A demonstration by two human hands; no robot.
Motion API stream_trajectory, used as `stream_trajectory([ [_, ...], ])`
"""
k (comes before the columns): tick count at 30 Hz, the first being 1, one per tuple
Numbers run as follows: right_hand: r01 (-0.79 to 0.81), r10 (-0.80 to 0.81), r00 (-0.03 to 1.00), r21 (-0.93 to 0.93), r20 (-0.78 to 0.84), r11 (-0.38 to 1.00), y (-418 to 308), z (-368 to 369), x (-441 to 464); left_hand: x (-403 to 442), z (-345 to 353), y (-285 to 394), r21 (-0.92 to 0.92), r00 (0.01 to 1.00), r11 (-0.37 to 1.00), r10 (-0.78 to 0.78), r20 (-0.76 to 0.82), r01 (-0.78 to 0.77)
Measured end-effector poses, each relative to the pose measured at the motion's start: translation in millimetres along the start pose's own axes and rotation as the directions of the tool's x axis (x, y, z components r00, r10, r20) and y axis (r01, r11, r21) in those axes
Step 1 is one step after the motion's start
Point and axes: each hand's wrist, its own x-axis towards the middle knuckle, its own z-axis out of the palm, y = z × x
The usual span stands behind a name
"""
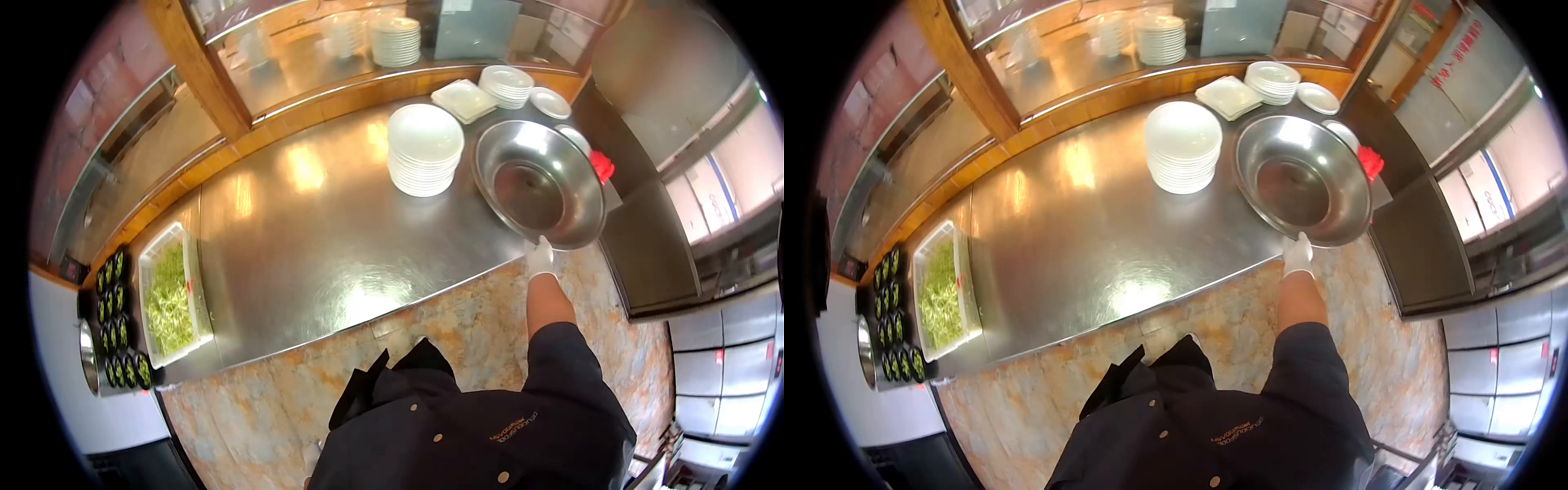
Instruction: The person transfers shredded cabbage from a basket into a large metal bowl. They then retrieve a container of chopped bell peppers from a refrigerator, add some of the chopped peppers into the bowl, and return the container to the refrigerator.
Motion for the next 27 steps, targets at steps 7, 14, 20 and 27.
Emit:
stream_trajectory([
  [7,0.101,-0.099,0.986,0.009,-0.135,0.995,-15,-1,-40,20,1,-10,0.246,0.961,0.932,0.275,-0.002,-0.266],
  [14,0.109,-0.209,0.938,-0.335,-0.278,0.936,-11,-75,-235,81,5,65,-0.411,0.976,0.889,-0.144,0.166,0.201],
  [20,0.109,-0.181,0.969,-0.369,-0.166,0.923,37,-110,-373,142,-46,58,-0.317,0.980,0.946,-0.001,0.197,0.065],
  [27,-0.106,0.083,0.994,-0.544,-0.066,0.832,130,-91,-497,162,-175,100,-0.054,0.875,0.878,0.467,-0.132,-0.476],
])
